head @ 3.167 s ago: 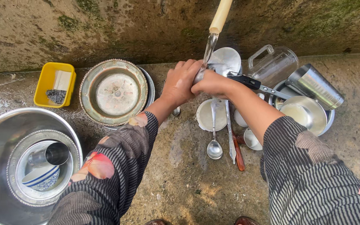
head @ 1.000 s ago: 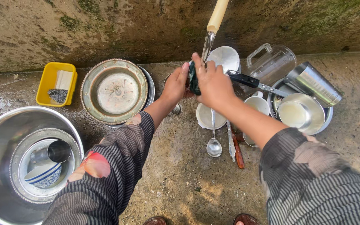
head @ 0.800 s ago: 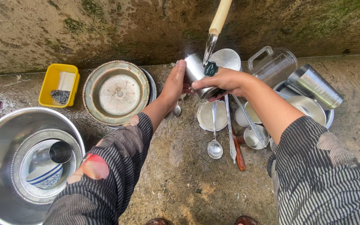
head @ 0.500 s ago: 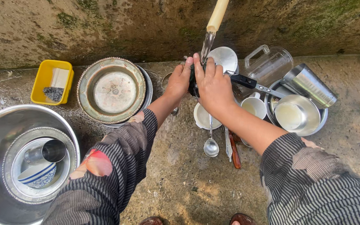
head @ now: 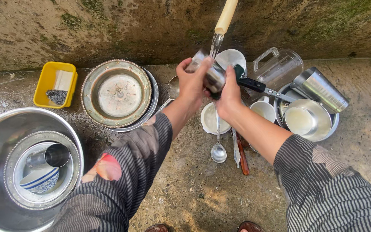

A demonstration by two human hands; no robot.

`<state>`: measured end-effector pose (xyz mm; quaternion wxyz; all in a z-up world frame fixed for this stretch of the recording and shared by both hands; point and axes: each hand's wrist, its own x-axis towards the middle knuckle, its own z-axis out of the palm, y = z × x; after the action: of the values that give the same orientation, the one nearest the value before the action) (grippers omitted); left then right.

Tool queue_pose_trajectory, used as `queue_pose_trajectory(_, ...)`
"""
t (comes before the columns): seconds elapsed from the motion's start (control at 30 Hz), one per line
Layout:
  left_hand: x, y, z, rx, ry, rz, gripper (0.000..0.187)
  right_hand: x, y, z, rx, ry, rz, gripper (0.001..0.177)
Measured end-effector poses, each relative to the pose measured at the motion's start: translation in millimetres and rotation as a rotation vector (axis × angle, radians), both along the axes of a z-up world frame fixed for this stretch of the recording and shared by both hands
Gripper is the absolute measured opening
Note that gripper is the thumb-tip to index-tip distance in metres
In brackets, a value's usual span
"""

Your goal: The person washes various metal cups, bowls, and plates by hand using water from a hose and a scouring pad, rinsing each item and placing them into a large metal basin.

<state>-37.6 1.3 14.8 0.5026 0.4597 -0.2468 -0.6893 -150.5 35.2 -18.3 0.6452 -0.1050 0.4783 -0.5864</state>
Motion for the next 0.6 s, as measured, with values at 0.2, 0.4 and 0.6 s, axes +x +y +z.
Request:
queue_pose_trajectory(0.2, -1.1, 11.7, 2.9, -0.59, -0.339, -0.119, 0.105, 2.6, -11.7, -31.8, 0.16, 0.228, -0.084, 0.039)
queue_pose_trajectory(0.4, 25.0, -10.6, -17.5, -0.716, -0.483, -0.275, 0.089, -22.9, 3.7, 7.9, -0.098, 1.344, -0.019, 0.036)
queue_pose_trajectory(0.6, 29.5, -5.8, -24.6, -0.764, -0.776, -0.362, 0.09, -19.4, 4.8, 73.8, -0.719, 1.43, 0.15, 0.038)
